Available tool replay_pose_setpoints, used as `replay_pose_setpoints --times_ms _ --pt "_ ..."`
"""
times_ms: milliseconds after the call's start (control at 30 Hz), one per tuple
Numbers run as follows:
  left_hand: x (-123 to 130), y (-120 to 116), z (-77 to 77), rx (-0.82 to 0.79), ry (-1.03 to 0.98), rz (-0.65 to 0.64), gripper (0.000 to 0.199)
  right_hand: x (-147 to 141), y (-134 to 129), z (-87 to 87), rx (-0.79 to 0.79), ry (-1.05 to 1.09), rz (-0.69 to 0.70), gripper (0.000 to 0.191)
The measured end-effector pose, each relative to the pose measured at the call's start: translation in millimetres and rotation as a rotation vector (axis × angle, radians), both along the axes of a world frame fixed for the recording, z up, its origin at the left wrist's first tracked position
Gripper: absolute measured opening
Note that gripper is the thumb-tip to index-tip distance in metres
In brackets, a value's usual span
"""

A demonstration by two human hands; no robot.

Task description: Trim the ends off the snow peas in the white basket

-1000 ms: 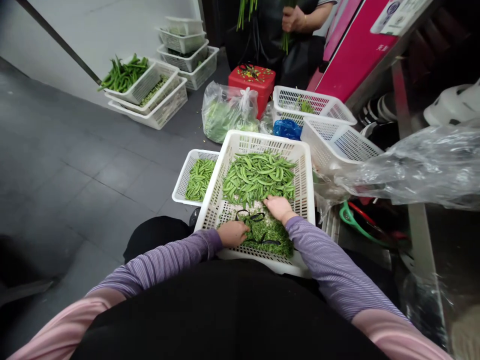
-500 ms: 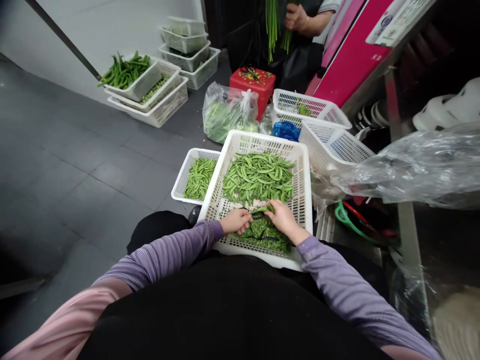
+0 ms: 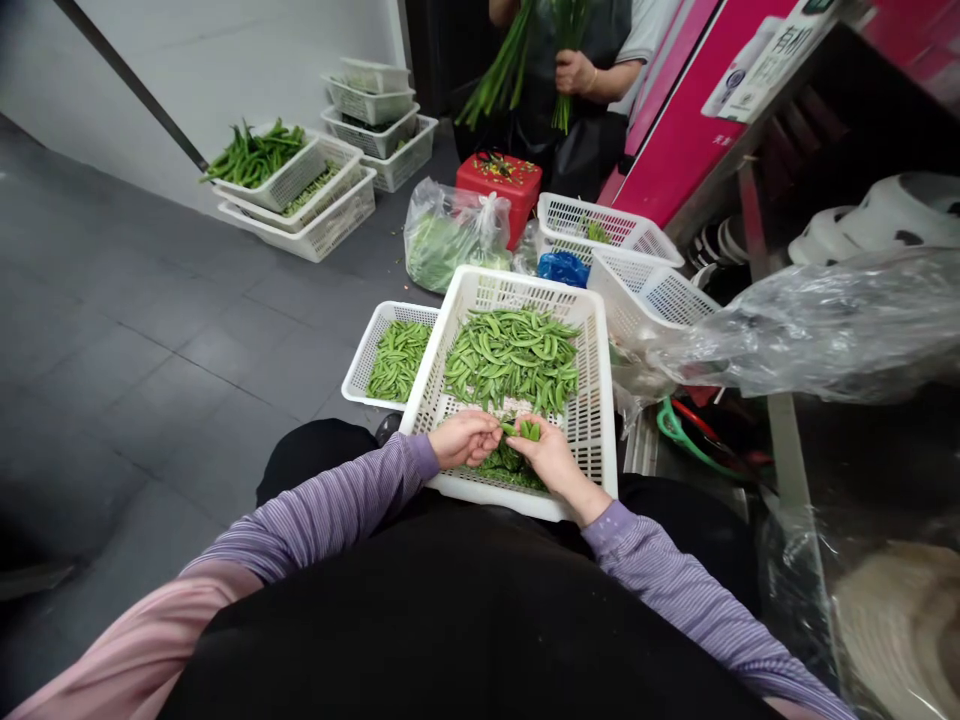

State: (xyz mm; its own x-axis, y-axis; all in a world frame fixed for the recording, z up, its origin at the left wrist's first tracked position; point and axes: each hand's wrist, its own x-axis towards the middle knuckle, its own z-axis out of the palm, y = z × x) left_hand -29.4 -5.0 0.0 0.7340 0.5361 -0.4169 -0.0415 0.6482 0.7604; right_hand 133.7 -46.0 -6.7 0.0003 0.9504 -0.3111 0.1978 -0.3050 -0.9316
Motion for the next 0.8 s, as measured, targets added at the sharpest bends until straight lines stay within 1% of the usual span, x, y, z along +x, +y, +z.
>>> replay_pose_setpoints --times_ms 67,100,200,267,333,400,433,467,500,533,567,600,633,667,700,733,767,800 --pt "-1.1 0.1 -1.9 0.020 0.097 -0.061 0.017 -7.2 -4.3 -0.7 -0.047 0.170 -0.058 0.026" --pt "-1.5 0.8 -4.4 0.079 0.201 -0.116 0.017 -9.2 -5.3 0.2 -0.054 0.248 -0.086 0.026" --pt "-2.5 3.7 -15.3 0.391 0.610 -0.286 0.014 -7.7 -4.0 7.1 -0.058 0.451 -0.155 0.025" --pt "-3.2 5.4 -21.4 0.551 0.788 -0.345 0.014 -3.5 -1.5 11.4 -0.078 0.539 -0.176 0.025" --pt "-3.4 6.2 -23.5 0.666 0.807 -0.310 0.019 -0.7 0.1 12.5 -0.108 0.583 -0.189 0.027" --pt "-2.7 6.3 -21.3 0.757 0.703 -0.216 0.044 -1.1 0.2 9.5 -0.118 0.587 -0.207 0.028" --pt "-1.8 6.1 -19.2 0.770 0.623 -0.180 0.056 -2.3 -0.2 7.0 -0.118 0.570 -0.207 0.028" --pt "-0.6 5.8 -16.7 0.747 0.542 -0.177 0.061 -3.7 -0.7 4.3 -0.116 0.538 -0.196 0.027" --pt "0.9 5.3 -14.2 0.698 0.478 -0.210 0.055 -4.8 -1.1 1.8 -0.111 0.487 -0.175 0.026" --pt "2.4 4.8 -11.9 0.643 0.441 -0.263 0.044 -5.3 -1.3 -0.1 -0.091 0.407 -0.156 0.023" --pt "3.8 4.3 -10.0 0.601 0.436 -0.320 0.035 -4.6 -1.3 -1.2 -0.048 0.290 -0.140 0.021" --pt "4.8 3.7 -8.5 0.589 0.459 -0.369 0.033 -2.7 -1.1 -1.2 0.023 0.134 -0.124 0.020" --pt "5.3 3.1 -7.4 0.621 0.500 -0.407 0.033 0.5 -0.8 -0.3 0.118 -0.054 -0.096 0.020" --pt "5.4 2.3 -6.5 0.703 0.547 -0.431 0.032 4.5 -0.4 1.4 0.221 -0.258 -0.038 0.021" --pt "5.2 1.4 -5.9 0.818 0.593 -0.445 0.029 8.8 -0.1 3.4 0.318 -0.450 0.063 0.021" --pt "4.7 0.3 -5.4 0.948 0.629 -0.463 0.025 12.7 -0.1 5.3 0.388 -0.601 0.206 0.019" --pt "4.2 -0.8 -5.0 1.072 0.655 -0.486 0.021 15.5 -0.2 6.8 0.425 -0.692 0.369 0.016" --pt "3.8 -1.9 -4.7 1.174 0.673 -0.504 0.019 16.8 -0.5 7.4 0.431 -0.724 0.508 0.012"
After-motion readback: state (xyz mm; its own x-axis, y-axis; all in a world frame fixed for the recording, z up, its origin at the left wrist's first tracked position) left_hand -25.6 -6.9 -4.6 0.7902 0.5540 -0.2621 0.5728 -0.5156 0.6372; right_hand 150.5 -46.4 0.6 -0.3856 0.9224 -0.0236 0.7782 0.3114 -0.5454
